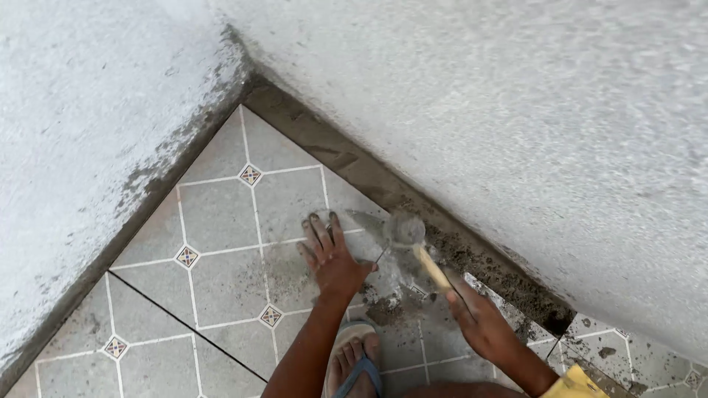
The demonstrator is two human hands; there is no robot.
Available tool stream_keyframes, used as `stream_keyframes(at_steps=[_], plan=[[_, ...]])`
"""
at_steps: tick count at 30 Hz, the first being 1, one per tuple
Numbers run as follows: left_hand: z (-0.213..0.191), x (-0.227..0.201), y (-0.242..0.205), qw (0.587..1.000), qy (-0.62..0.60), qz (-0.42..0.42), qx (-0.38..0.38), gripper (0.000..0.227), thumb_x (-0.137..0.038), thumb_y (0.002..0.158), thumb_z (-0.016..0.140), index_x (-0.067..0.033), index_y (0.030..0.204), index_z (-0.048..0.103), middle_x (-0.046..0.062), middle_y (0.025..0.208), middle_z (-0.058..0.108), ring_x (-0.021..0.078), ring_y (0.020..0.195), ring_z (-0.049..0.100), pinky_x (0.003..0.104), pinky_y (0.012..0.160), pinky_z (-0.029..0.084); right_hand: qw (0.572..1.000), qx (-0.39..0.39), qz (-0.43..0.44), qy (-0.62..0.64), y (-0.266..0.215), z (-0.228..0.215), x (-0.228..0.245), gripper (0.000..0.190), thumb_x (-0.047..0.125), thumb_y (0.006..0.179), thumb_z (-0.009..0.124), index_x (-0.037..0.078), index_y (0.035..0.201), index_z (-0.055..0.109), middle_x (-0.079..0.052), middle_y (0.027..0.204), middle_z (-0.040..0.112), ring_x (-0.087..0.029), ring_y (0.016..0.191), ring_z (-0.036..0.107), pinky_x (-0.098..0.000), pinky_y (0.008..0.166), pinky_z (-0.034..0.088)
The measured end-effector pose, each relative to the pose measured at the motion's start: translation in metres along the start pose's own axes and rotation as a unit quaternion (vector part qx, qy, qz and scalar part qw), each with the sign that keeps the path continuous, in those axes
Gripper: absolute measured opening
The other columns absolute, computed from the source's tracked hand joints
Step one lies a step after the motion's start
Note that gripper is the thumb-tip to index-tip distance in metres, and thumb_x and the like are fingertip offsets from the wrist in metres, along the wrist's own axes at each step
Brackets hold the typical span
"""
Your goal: Installing tiles on a floor using mortar and a rubber mallet.
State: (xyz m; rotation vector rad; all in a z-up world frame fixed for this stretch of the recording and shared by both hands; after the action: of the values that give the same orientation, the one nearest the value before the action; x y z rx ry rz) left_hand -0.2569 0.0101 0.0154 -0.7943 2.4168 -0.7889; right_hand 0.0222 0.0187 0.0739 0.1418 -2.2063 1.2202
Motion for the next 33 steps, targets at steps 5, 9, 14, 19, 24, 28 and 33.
stream_keyframes(at_steps=[5, 9, 14, 19, 24, 28, 33], plan=[[0.004, 0.001, -0.005, 0.997, -0.046, -0.054, 0.034, 0.146, -0.057, 0.069, 0.09, -0.0034, 0.161, -0.011, 0.024, 0.169, -0.018, 0.0378, 0.156, -0.022, 0.055, 0.125, -0.009, 0.984, -0.083, -0.149, -0.054, 0.061, 0.007, 0.068, 0.081, 0.063, 0.101, 0.022, 0.008, 0.16, 0.026, -0.008, 0.108, 0.065, -0.02, 0.073, 0.069, -0.0454, 0.075, 0.056], [0.014, 0.004, 0.0, 0.995, -0.073, -0.063, 0.022, 0.148, -0.056, 0.069, 0.09, 0.002, 0.159, -0.012, 0.026, 0.168, -0.02, 0.0387, 0.155, -0.024, 0.053, 0.124, -0.01, 0.982, -0.007, -0.051, -0.182, 0.092, -0.003, 0.085, 0.076, 0.06, 0.101, 0.017, 0.017, 0.162, 0.03, -0.02, 0.086, 0.07, -0.028, 0.075, 0.07, -0.0494, 0.081, 0.056], [0.008, 0.003, -0.006, 0.993, -0.082, -0.077, 0.029, 0.146, -0.054, 0.07, 0.09, 0.0026, 0.159, -0.011, 0.025, 0.169, -0.018, 0.0381, 0.155, -0.025, 0.052, 0.124, -0.013, 0.953, -0.077, -0.126, -0.266, 0.114, 0.009, 0.044, 0.063, 0.053, 0.105, 0.026, 0.02, 0.159, 0.034, -0.024, 0.089, 0.071, -0.04, 0.078, 0.069, -0.0617, 0.083, 0.049], [0.008, 0.003, -0.001, 0.993, -0.09, -0.078, 0.015, 0.147, -0.054, 0.069, 0.09, 0.0038, 0.158, -0.011, 0.026, 0.168, -0.017, 0.0381, 0.155, -0.023, 0.052, 0.124, -0.012, 0.961, -0.059, -0.152, -0.225, 0.109, 0.015, 0.056, 0.06, 0.047, 0.105, 0.032, 0.02, 0.159, 0.033, -0.027, 0.096, 0.071, -0.037, 0.074, 0.073, -0.0527, 0.08, 0.056], [0.006, 0.002, -0.005, 0.99, -0.105, -0.094, 0.0, 0.149, -0.055, 0.068, 0.09, 0.007, 0.158, -0.011, 0.029, 0.168, -0.016, 0.0401, 0.155, -0.021, 0.052, 0.125, -0.01, 0.978, 0.023, 0.037, -0.206, 0.099, 0.008, 0.11, 0.062, 0.043, 0.107, 0.031, 0.025, 0.166, 0.026, -0.032, 0.086, 0.075, -0.042, 0.069, 0.071, -0.0527, 0.079, 0.059], [0.012, 0.004, -0.01, 0.989, -0.113, -0.095, 0.003, 0.148, -0.053, 0.069, 0.091, 0.007, 0.157, -0.011, 0.03, 0.167, -0.016, 0.0407, 0.155, -0.022, 0.053, 0.124, -0.01, 0.952, -0.056, -0.177, -0.243, 0.111, 0.018, 0.072, 0.054, 0.042, 0.109, 0.036, 0.015, 0.156, 0.037, -0.026, 0.089, 0.072, -0.034, 0.068, 0.07, -0.0523, 0.068, 0.054], [0.005, 0.0, -0.006, 0.99, -0.098, -0.095, 0.018, 0.147, -0.053, 0.069, 0.091, 0.0061, 0.158, -0.01, 0.028, 0.168, -0.017, 0.04, 0.155, -0.024, 0.054, 0.124, -0.011, 0.965, -0.034, -0.074, -0.249, 0.098, 0.009, 0.087, 0.061, 0.044, 0.102, 0.034, 0.02, 0.158, 0.036, -0.023, 0.079, 0.073, -0.035, 0.062, 0.069, -0.0506, 0.067, 0.056]])
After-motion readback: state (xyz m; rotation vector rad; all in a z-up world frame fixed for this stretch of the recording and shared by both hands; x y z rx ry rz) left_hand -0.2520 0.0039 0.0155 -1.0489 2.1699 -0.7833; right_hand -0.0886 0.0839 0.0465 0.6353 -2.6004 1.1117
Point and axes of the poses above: each hand's wrist, its own y-axis towards the middle knuckle, its own z-axis out of the palm, x = y × z, the point moved 1 cm from there along y, towards the middle knuckle
